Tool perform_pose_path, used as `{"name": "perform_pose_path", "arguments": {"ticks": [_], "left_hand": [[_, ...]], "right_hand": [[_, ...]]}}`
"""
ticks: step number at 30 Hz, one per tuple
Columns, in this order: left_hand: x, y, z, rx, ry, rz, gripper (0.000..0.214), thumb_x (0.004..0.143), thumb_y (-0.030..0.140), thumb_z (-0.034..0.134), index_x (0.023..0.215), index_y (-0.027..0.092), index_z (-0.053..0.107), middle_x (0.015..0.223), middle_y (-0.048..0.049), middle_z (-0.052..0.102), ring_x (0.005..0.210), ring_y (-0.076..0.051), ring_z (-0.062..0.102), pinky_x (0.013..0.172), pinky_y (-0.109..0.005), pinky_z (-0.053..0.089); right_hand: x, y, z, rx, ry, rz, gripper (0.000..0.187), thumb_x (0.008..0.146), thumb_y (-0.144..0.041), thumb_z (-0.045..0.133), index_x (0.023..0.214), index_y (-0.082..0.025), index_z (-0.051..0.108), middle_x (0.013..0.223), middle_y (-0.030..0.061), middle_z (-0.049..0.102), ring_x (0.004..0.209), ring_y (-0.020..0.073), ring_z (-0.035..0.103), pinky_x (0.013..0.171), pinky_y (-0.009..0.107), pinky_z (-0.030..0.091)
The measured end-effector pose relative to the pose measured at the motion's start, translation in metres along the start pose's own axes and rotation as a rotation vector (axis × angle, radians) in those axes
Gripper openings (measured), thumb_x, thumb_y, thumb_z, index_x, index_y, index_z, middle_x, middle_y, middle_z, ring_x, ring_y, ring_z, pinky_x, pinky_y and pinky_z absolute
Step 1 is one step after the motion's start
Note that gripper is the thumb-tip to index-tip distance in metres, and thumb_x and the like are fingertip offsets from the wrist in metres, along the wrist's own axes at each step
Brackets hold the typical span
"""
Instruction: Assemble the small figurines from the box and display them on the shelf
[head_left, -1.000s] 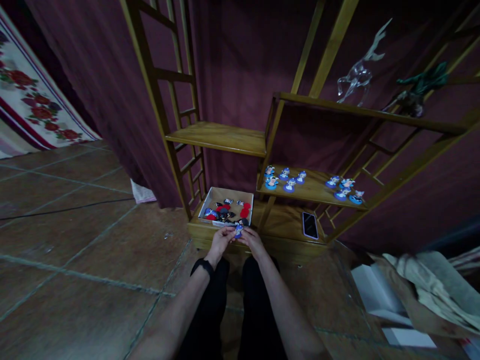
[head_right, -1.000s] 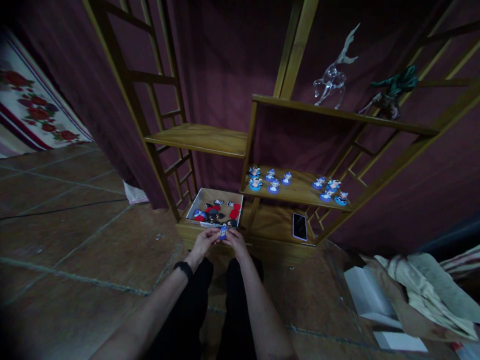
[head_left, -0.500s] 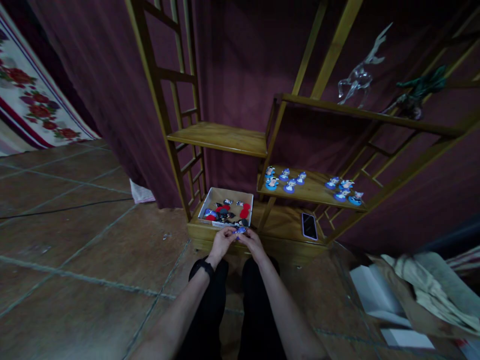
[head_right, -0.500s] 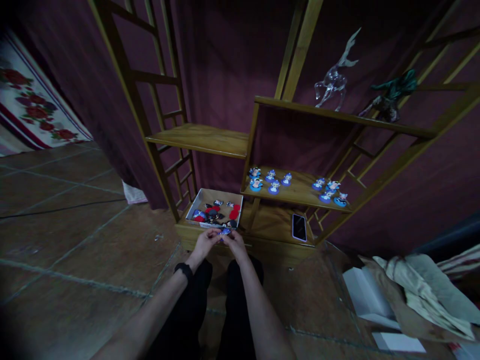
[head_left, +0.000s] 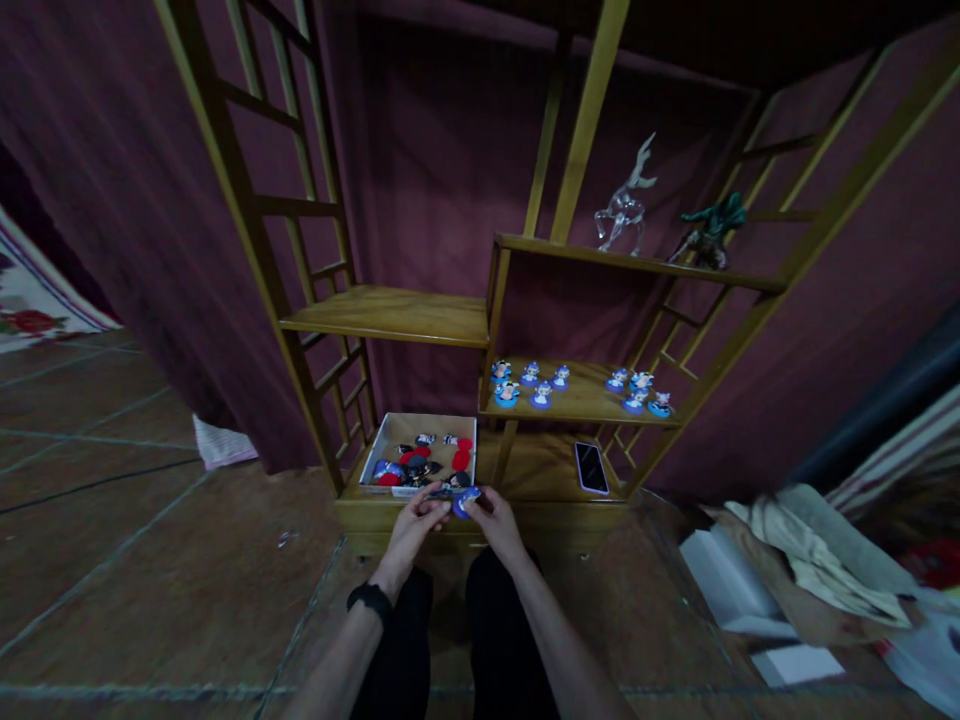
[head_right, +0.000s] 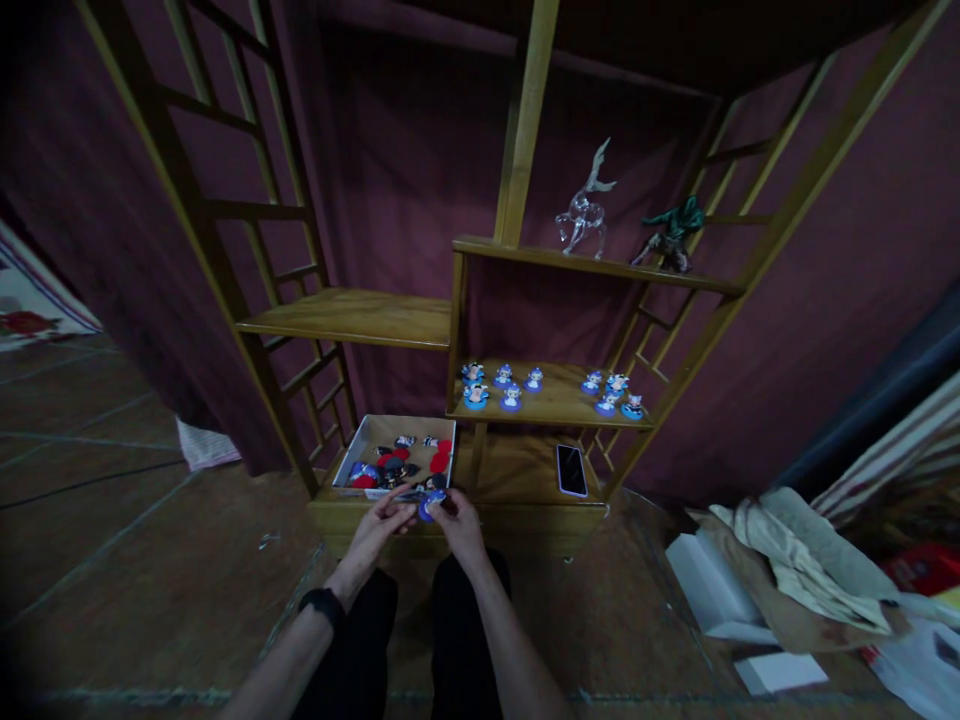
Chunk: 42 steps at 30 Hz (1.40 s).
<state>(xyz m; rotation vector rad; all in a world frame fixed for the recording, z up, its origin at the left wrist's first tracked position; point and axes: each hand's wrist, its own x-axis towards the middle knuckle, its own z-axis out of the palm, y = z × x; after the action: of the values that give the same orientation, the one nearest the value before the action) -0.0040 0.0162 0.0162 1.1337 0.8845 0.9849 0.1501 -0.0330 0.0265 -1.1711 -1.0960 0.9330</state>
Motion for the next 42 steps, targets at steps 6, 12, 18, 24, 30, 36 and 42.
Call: {"name": "perform_pose_path", "arguments": {"ticks": [6,12,18,24,30,36,42], "left_hand": [[0.003,0.001,-0.002,0.016,0.003,-0.053,0.060,0.057,0.036,0.071,0.111,0.015,0.054,0.073,-0.0028,0.063,0.062,-0.013,0.059,0.053,-0.022,0.042],[0.006,-0.001,-0.001,0.033,0.001,-0.083,0.051,0.060,0.035,0.069,0.104,0.013,0.057,0.074,-0.0052,0.063,0.061,-0.013,0.058,0.051,-0.022,0.041],[0.006,-0.001,0.000,0.039,0.000,-0.096,0.050,0.061,0.034,0.069,0.104,0.012,0.056,0.076,-0.0063,0.064,0.062,-0.013,0.058,0.054,-0.023,0.041],[0.007,-0.003,-0.003,0.037,-0.004,-0.113,0.048,0.062,0.034,0.068,0.103,0.013,0.057,0.078,-0.0069,0.064,0.063,-0.014,0.059,0.055,-0.023,0.042],[0.010,-0.008,-0.006,0.033,-0.022,-0.107,0.047,0.063,0.035,0.067,0.103,0.012,0.057,0.080,-0.0081,0.065,0.064,-0.013,0.059,0.056,-0.023,0.042],[0.010,-0.009,-0.006,0.006,0.049,-0.115,0.044,0.058,0.033,0.069,0.095,0.011,0.060,0.074,-0.0069,0.065,0.060,-0.014,0.058,0.052,-0.023,0.040],[0.008,-0.015,-0.017,-0.060,0.238,-0.103,0.037,0.056,0.030,0.067,0.087,0.011,0.061,0.067,-0.0033,0.063,0.053,-0.011,0.055,0.049,-0.021,0.039]], "right_hand": [[0.024,-0.077,-0.068,-0.240,0.192,-0.245,0.031,0.068,-0.037,0.061,0.093,-0.020,0.061,0.091,0.0031,0.063,0.084,0.0177,0.057,0.079,0.030,0.044],[0.091,-0.135,-0.153,-0.410,0.412,-0.336,0.036,0.067,-0.041,0.059,0.095,-0.017,0.061,0.085,0.0047,0.064,0.077,0.0171,0.058,0.075,0.031,0.045],[0.126,-0.126,-0.189,-0.755,0.419,-0.280,0.029,0.068,-0.040,0.055,0.085,-0.018,0.062,0.081,0.0044,0.065,0.074,0.0184,0.057,0.072,0.031,0.043],[0.130,-0.115,-0.197,-0.834,0.378,-0.285,0.027,0.070,-0.037,0.052,0.088,-0.019,0.060,0.086,0.0045,0.065,0.079,0.0188,0.059,0.075,0.031,0.043],[0.132,-0.112,-0.199,-0.833,0.360,-0.270,0.027,0.071,-0.035,0.052,0.092,-0.020,0.060,0.090,0.0051,0.066,0.084,0.0192,0.060,0.077,0.033,0.044],[0.129,-0.111,-0.196,-0.828,0.384,-0.329,0.030,0.072,-0.037,0.052,0.093,-0.019,0.060,0.091,0.0068,0.066,0.085,0.0202,0.059,0.081,0.035,0.043],[0.088,-0.114,-0.163,-0.748,0.617,-0.507,0.037,0.075,-0.035,0.050,0.108,-0.018,0.053,0.107,0.0099,0.057,0.101,0.0217,0.051,0.090,0.040,0.036]]}}
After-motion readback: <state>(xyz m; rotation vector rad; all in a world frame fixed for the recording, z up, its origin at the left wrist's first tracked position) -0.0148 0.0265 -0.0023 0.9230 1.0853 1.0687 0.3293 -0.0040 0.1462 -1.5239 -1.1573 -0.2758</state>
